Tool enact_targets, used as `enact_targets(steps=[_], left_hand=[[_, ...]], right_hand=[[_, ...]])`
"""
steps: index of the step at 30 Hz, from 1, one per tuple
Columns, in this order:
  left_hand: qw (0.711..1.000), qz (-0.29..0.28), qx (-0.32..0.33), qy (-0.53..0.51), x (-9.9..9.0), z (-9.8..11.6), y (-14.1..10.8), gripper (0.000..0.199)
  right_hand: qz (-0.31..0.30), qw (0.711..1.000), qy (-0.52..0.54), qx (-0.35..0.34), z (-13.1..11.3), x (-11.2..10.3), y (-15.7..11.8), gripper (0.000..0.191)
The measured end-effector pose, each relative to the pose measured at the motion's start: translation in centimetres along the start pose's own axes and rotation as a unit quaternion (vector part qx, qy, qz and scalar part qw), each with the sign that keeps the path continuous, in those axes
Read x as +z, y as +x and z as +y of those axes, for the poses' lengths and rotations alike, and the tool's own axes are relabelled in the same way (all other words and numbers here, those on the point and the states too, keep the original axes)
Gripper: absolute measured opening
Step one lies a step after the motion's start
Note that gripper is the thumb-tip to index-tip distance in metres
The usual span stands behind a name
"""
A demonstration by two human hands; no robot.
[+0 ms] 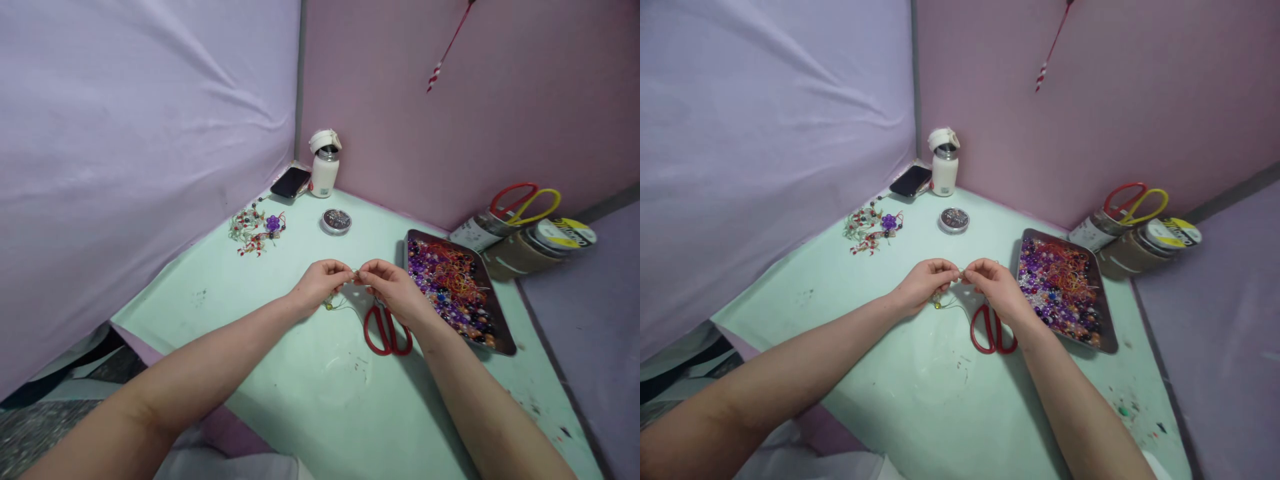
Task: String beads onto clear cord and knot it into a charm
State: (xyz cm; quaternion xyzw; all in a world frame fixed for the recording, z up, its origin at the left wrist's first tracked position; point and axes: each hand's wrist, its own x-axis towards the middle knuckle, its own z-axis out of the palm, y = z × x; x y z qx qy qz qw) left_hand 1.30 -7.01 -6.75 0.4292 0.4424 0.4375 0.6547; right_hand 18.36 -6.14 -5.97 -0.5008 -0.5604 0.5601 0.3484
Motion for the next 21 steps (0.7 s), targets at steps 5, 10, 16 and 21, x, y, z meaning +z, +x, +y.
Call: enact_targets(steps=[5,10,16,21], left_hand=[[1.000,0.000,-0.001,-0.003,0.06,0.06,-0.01,0.018],[1.000,0.002,-0.005,-0.002,0.09,0.09,0.01,0.018],[1.000,0.000,-0.015,0.009,0.09,0.21,-0.10,0.016],[1.000,-0.009,-0.019,-0.009,0.11,0.21,-0.08,0.017]], right_hand=[[0.005,1.000,-0.004,0.006,-0.33,0.13,-0.07,0.022],[0.011,1.000,-0.028,0.007,-0.27,0.12,0.00,0.022],[0.015,0.999,-0.039,-0.004,-0.02,-0.02,0.13,0.022],[0.020,0.997,-0.067,-0.024,-0.28,-0.07,-0.04,0.023]])
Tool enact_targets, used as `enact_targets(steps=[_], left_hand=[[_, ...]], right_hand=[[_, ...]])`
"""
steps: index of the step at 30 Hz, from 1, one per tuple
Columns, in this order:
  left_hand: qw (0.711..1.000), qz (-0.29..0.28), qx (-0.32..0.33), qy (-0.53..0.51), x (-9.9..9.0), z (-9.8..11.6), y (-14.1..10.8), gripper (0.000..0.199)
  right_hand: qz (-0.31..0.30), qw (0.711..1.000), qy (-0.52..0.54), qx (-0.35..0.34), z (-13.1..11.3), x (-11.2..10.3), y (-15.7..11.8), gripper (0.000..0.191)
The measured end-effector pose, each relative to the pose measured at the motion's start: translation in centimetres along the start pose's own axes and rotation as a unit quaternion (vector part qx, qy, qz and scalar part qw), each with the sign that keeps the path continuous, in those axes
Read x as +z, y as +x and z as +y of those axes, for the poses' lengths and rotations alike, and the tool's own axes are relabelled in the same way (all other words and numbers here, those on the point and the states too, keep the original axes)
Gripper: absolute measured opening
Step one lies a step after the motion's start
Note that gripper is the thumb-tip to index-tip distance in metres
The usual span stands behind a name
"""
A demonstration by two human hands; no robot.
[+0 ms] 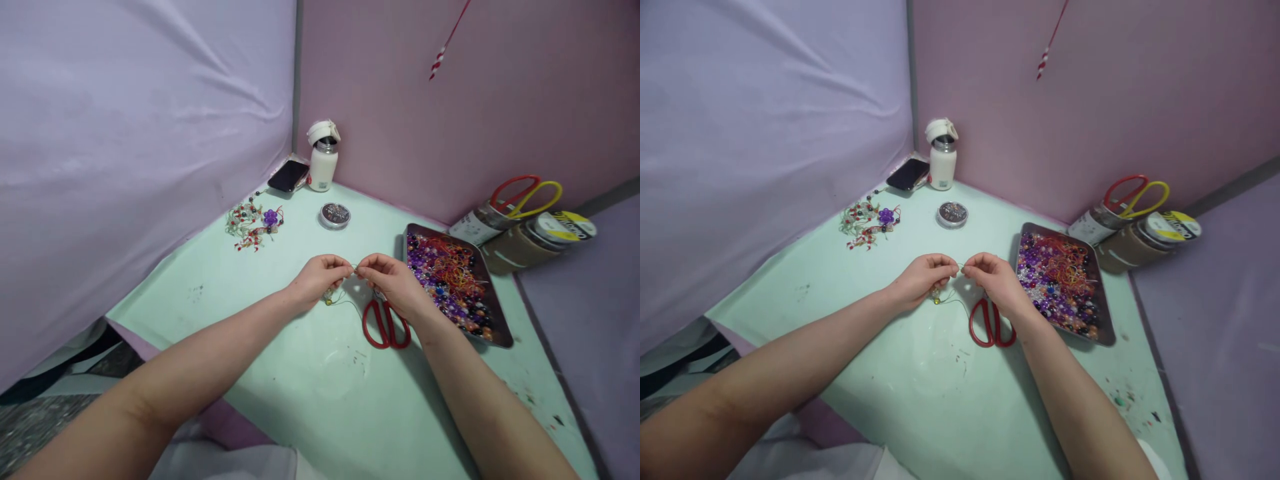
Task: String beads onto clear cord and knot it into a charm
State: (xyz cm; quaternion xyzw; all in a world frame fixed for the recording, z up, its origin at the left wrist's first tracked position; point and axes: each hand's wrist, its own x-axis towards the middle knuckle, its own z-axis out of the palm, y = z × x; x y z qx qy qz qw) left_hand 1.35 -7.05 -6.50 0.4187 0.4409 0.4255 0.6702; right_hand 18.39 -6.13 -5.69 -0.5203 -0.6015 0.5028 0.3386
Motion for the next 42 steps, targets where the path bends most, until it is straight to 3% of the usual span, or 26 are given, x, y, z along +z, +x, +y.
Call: enact_targets(steps=[12,17,24,29,36,42], left_hand=[[0.999,-0.025,-0.015,-0.046,-0.2,-0.3,0.2,0.020],[1.000,-0.009,0.003,-0.002,-0.1,-0.3,0.2,0.018],[0.989,0.019,0.083,0.119,0.0,-0.7,0.2,0.017],[0.983,0.017,0.112,0.147,-0.2,-0.9,0.2,0.014],[0.993,0.012,0.070,0.099,-0.1,-0.6,0.2,0.017],[1.000,-0.022,0.014,-0.013,-0.3,-0.5,0.3,0.020]], right_hand=[[0.026,0.999,0.006,-0.037,-0.1,0.0,-0.1,0.022],[0.034,0.998,-0.026,-0.045,0.1,0.0,0.0,0.021],[0.054,0.991,-0.098,-0.074,0.4,0.1,0.0,0.018],[0.050,0.992,-0.093,-0.072,0.2,0.6,0.0,0.016],[0.050,0.996,-0.055,-0.042,0.1,0.5,-0.1,0.018],[-0.008,1.000,-0.010,0.010,-0.4,-0.3,-0.2,0.023]])
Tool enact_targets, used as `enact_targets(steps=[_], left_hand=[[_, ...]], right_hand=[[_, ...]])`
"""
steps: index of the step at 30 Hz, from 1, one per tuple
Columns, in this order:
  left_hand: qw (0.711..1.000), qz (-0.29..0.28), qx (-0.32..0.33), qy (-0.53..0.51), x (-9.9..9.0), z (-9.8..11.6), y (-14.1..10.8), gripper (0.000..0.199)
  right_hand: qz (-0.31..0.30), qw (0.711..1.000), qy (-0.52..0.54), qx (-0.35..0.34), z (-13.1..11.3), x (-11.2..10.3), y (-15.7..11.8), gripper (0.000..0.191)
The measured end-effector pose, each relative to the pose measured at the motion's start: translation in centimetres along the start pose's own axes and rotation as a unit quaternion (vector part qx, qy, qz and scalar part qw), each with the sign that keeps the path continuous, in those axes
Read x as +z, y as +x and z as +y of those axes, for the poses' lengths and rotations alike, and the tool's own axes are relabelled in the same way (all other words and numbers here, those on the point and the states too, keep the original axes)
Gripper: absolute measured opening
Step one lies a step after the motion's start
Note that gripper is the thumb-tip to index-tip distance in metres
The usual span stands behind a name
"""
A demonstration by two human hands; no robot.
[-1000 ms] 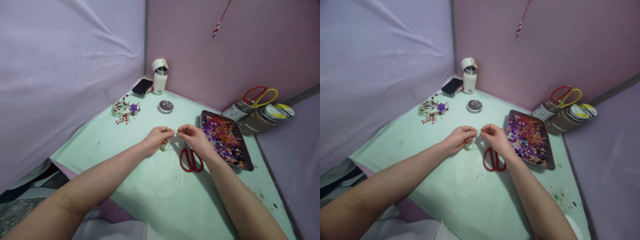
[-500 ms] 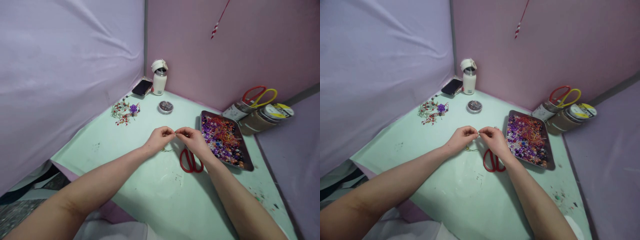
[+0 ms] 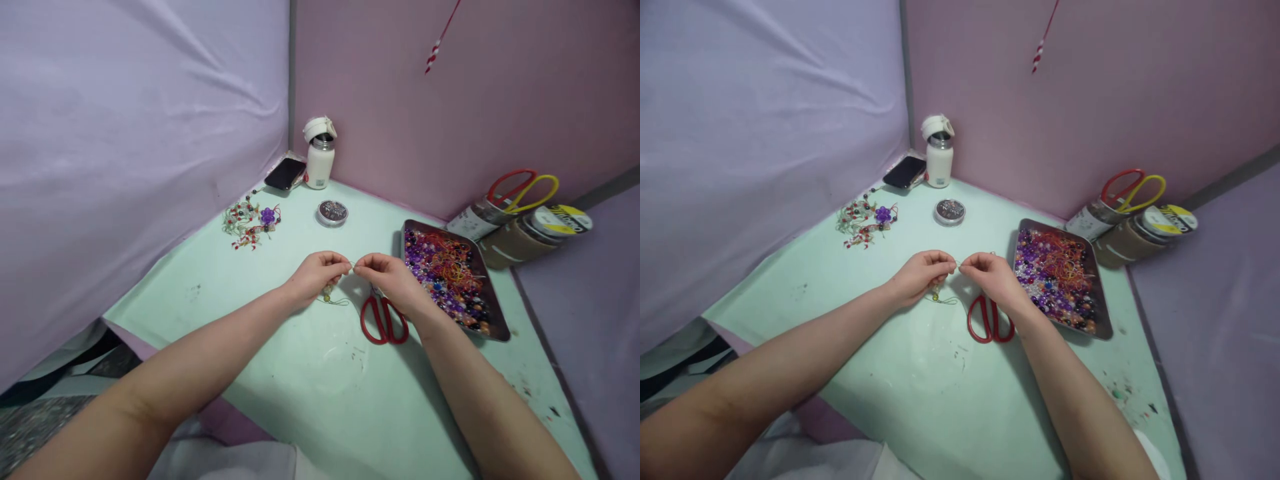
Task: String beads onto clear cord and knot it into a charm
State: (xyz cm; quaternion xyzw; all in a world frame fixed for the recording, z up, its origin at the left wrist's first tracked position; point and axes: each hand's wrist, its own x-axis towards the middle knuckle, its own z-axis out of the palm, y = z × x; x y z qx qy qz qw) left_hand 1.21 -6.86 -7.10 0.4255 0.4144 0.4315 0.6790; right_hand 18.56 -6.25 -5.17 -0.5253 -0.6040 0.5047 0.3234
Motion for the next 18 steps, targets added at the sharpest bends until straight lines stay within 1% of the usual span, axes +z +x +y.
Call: enact_targets(steps=[3,7,13,18], left_hand=[[0.999,-0.015,-0.030,-0.030,-0.2,0.2,0.0,0.020],[0.994,-0.052,-0.061,-0.077,-0.4,0.5,0.1,0.021],[0.978,-0.094,-0.117,-0.142,-0.7,0.9,0.1,0.021],[0.969,-0.109,-0.132,-0.177,-0.8,1.2,0.0,0.017]], right_hand=[[-0.029,0.998,0.041,0.025,0.0,-0.3,0.1,0.024],[-0.064,0.991,0.105,0.062,0.5,-0.9,0.4,0.026],[-0.120,0.966,0.217,0.077,1.0,-1.4,0.6,0.028],[-0.152,0.946,0.269,0.096,0.7,-1.5,0.6,0.026]])
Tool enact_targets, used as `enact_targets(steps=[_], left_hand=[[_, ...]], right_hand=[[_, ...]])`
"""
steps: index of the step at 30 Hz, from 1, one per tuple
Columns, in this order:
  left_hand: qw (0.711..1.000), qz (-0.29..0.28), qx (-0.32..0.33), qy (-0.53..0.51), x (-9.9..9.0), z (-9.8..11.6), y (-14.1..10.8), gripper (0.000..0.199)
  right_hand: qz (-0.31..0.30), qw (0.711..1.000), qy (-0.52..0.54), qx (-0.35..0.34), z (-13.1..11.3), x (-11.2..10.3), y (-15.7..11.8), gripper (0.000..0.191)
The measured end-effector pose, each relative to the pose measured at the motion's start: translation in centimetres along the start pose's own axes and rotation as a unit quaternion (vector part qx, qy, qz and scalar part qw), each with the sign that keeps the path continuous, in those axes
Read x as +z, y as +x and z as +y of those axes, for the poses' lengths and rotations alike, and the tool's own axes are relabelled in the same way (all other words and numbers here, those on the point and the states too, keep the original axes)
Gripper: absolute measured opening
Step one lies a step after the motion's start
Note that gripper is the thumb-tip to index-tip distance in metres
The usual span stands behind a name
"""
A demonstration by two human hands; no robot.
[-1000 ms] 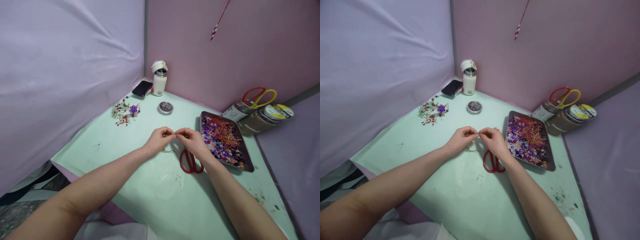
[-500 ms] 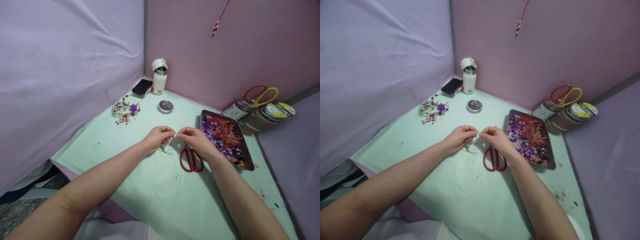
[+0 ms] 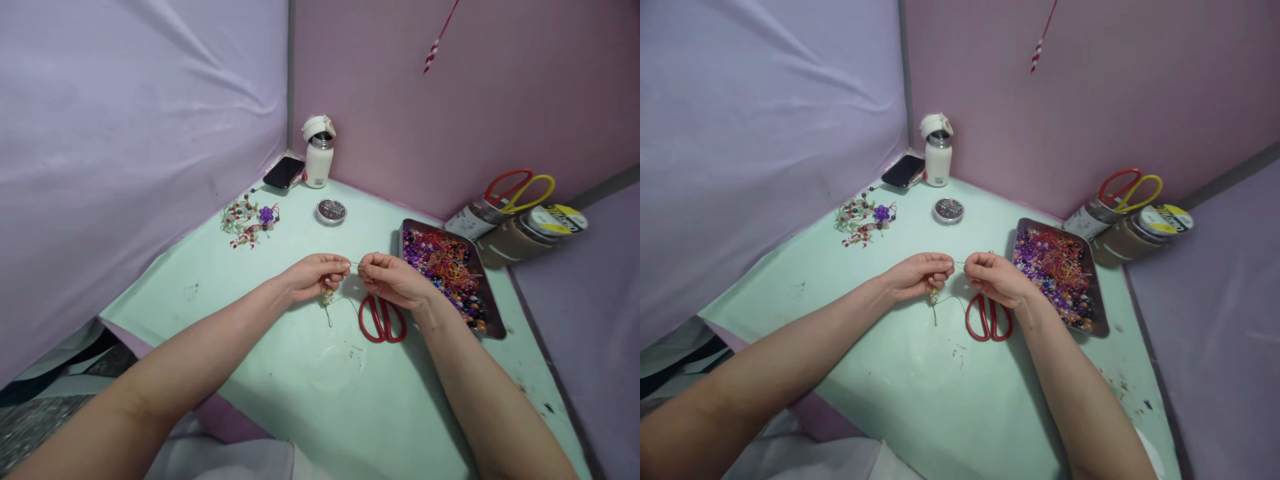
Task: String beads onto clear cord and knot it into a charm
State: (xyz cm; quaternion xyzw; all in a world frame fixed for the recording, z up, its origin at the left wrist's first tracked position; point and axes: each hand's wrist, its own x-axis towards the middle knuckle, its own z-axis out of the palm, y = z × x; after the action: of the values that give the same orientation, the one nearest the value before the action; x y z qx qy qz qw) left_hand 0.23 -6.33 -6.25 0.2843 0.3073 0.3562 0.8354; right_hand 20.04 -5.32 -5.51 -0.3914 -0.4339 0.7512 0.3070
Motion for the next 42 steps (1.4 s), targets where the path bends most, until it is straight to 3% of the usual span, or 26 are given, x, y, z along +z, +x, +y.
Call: enact_targets(steps=[7,18,30,42], left_hand=[[1.000,-0.011,-0.003,-0.021,0.0,0.2,0.0,0.016],[0.999,0.021,0.038,-0.009,-0.3,-0.7,0.5,0.015],[0.996,0.015,0.026,-0.079,-0.3,-0.6,0.5,0.013],[0.998,0.030,0.056,-0.017,-0.7,-1.6,1.0,0.014]], right_hand=[[-0.011,1.000,0.026,0.011,-0.3,0.0,-0.1,0.023],[-0.022,0.999,0.021,0.038,0.7,0.2,0.4,0.021],[0.007,1.000,0.026,0.005,0.9,0.4,0.6,0.022],[0.005,0.998,-0.039,0.044,1.0,1.9,0.4,0.029]])
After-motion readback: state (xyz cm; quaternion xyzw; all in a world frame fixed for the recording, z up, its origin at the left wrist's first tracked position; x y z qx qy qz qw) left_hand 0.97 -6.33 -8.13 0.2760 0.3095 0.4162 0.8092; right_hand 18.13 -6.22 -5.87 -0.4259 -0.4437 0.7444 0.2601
